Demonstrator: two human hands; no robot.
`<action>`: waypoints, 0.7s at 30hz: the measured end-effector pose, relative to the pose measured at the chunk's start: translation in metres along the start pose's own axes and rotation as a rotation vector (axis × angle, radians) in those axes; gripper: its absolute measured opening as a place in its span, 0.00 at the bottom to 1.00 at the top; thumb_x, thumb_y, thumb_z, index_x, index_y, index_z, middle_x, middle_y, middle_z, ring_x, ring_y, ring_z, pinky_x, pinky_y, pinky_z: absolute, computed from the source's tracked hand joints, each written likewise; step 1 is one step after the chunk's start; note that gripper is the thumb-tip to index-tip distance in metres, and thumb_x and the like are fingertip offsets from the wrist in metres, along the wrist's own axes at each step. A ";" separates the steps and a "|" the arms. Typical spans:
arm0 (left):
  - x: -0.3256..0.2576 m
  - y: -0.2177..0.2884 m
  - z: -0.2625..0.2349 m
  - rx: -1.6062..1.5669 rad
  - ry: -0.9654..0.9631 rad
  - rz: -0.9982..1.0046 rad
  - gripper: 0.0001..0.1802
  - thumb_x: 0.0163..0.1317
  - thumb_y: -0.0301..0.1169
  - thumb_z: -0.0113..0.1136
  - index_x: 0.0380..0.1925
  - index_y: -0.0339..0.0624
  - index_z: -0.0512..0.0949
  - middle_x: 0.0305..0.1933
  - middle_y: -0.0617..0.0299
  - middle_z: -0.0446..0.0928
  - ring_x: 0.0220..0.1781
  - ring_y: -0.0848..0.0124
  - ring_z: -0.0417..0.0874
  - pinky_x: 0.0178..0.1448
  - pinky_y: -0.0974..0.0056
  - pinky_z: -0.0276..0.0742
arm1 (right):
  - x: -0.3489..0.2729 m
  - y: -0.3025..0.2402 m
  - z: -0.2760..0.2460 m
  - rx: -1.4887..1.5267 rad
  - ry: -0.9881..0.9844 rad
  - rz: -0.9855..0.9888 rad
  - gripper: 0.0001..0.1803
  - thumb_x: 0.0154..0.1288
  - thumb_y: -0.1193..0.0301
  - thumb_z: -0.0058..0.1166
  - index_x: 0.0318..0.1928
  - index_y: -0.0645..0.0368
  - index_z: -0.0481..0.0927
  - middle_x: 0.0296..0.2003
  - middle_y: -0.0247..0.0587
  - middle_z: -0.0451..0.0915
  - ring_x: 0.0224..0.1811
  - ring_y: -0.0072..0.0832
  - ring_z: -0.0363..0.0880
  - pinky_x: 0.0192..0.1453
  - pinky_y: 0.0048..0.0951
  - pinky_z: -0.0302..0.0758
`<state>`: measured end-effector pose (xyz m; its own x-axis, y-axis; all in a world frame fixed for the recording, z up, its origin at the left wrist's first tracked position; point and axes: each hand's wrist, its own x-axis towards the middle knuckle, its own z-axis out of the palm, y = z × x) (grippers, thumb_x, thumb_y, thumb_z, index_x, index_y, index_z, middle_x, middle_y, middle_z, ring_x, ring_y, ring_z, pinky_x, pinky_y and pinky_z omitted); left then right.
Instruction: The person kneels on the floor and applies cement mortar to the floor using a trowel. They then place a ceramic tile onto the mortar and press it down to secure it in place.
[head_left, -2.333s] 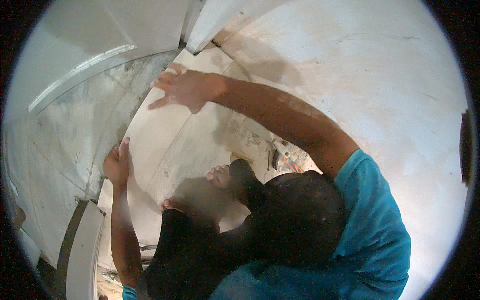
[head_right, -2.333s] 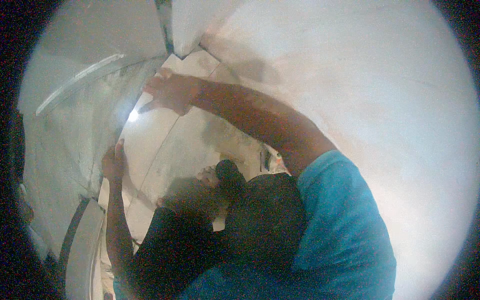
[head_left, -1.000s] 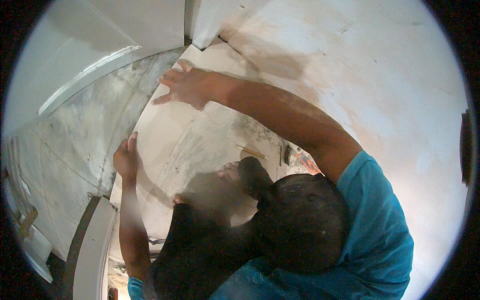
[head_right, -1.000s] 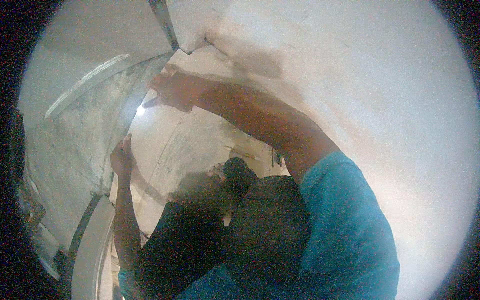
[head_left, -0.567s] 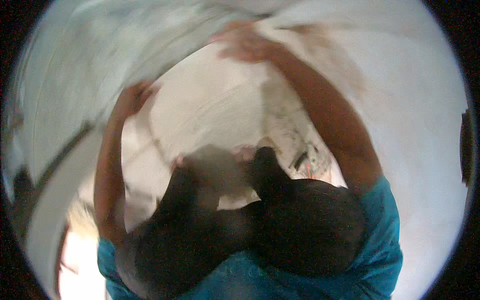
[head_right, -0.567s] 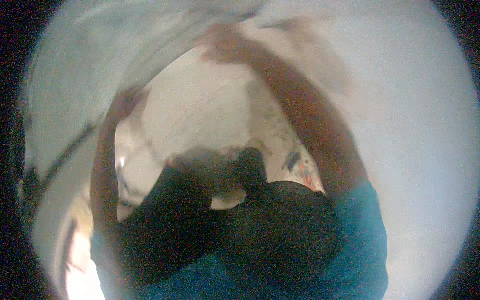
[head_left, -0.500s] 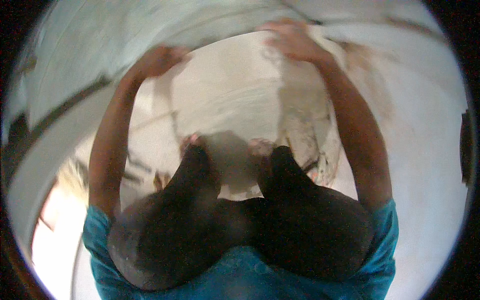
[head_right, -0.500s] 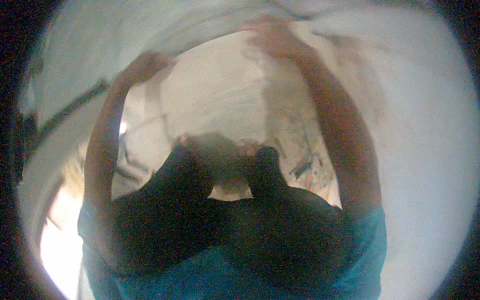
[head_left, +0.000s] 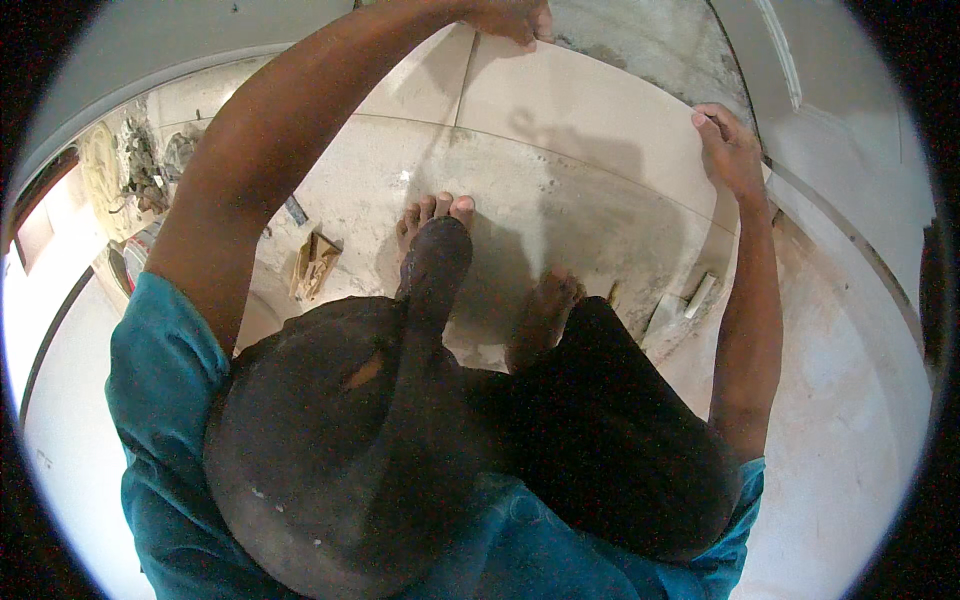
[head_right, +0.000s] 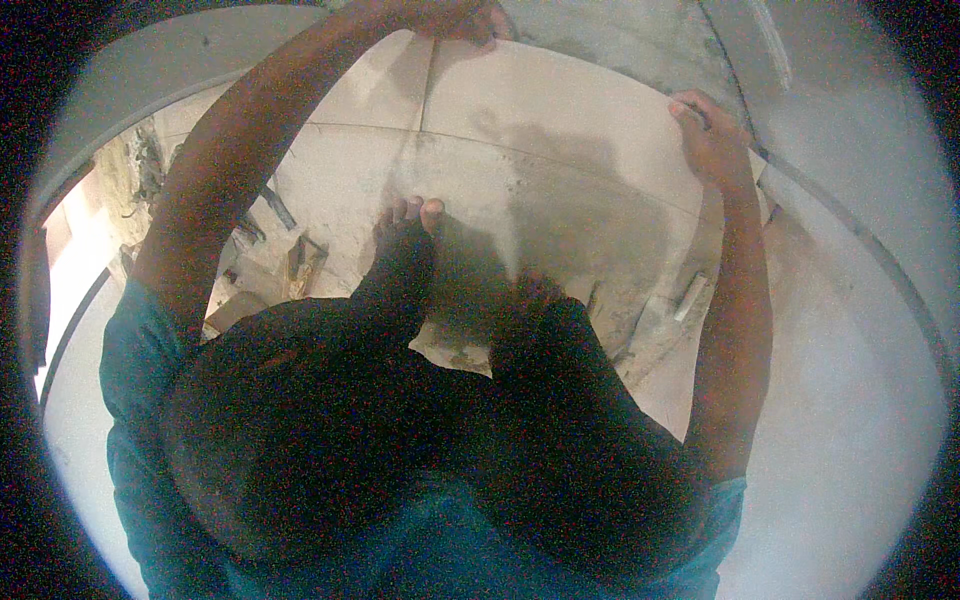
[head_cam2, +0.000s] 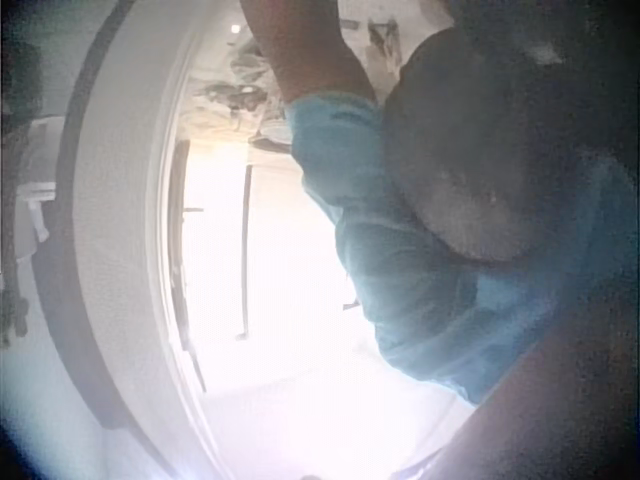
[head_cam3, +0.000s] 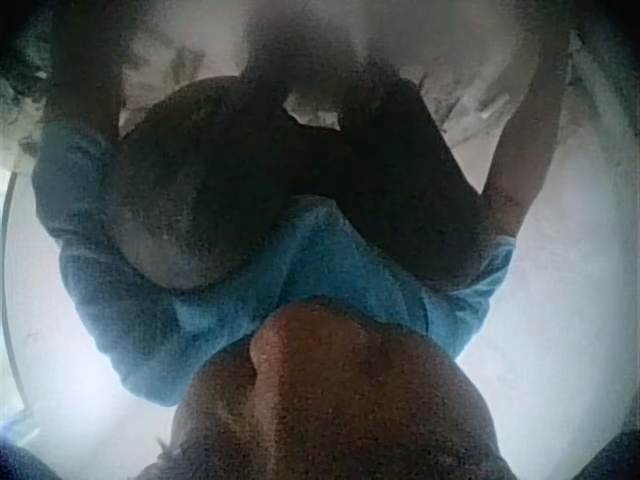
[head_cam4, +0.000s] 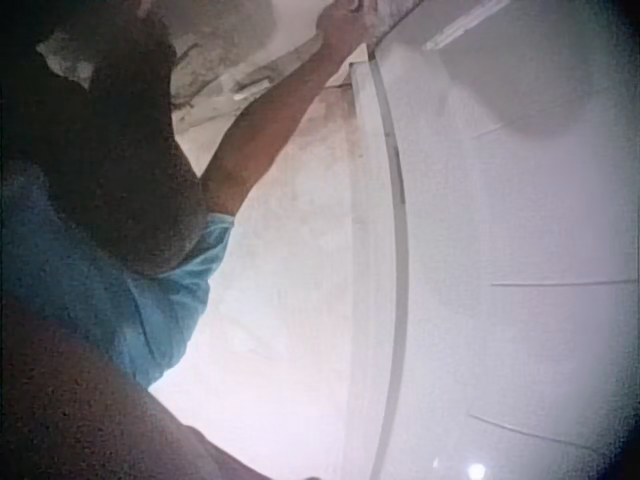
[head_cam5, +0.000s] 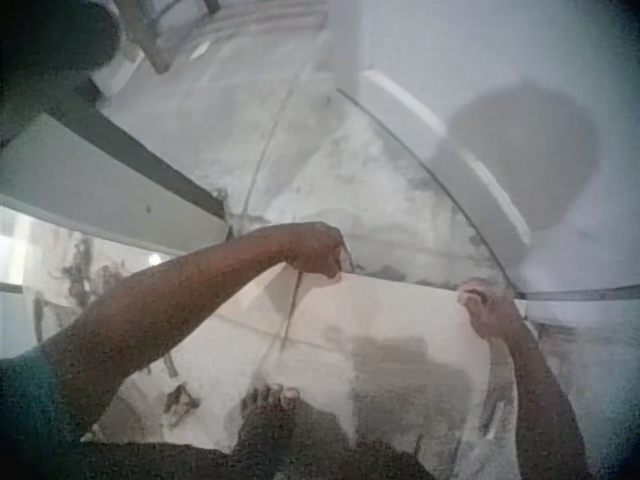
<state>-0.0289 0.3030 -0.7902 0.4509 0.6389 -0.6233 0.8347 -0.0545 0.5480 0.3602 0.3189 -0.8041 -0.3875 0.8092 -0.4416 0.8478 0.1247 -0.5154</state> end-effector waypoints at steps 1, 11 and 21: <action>0.000 0.002 -0.001 0.047 0.005 -0.015 0.20 0.54 0.38 0.65 0.43 0.36 0.83 0.43 0.45 0.83 0.47 0.51 0.83 0.51 0.52 0.77 | 0.001 0.002 -0.002 0.014 -0.007 -0.029 0.17 0.67 0.56 0.55 0.49 0.51 0.82 0.49 0.42 0.83 0.53 0.38 0.81 0.58 0.34 0.72; 0.005 0.010 -0.003 0.219 0.061 -0.037 0.17 0.53 0.39 0.63 0.33 0.34 0.85 0.36 0.42 0.83 0.40 0.49 0.84 0.46 0.49 0.78 | 0.002 0.008 -0.005 -0.001 0.017 -0.071 0.15 0.69 0.59 0.54 0.45 0.58 0.81 0.37 0.33 0.78 0.42 0.24 0.75 0.51 0.25 0.70; -0.002 0.005 -0.005 0.196 0.006 0.170 0.15 0.52 0.39 0.65 0.36 0.43 0.87 0.40 0.49 0.84 0.41 0.53 0.85 0.47 0.51 0.78 | 0.000 0.010 0.001 0.021 0.103 -0.038 0.16 0.70 0.59 0.54 0.44 0.61 0.81 0.34 0.30 0.79 0.39 0.19 0.74 0.49 0.23 0.70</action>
<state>-0.0276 0.3052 -0.7835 0.5884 0.6122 -0.5281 0.7928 -0.3087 0.5255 0.3687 0.3191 -0.8101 -0.3793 0.8588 -0.3444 0.8248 0.1452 -0.5464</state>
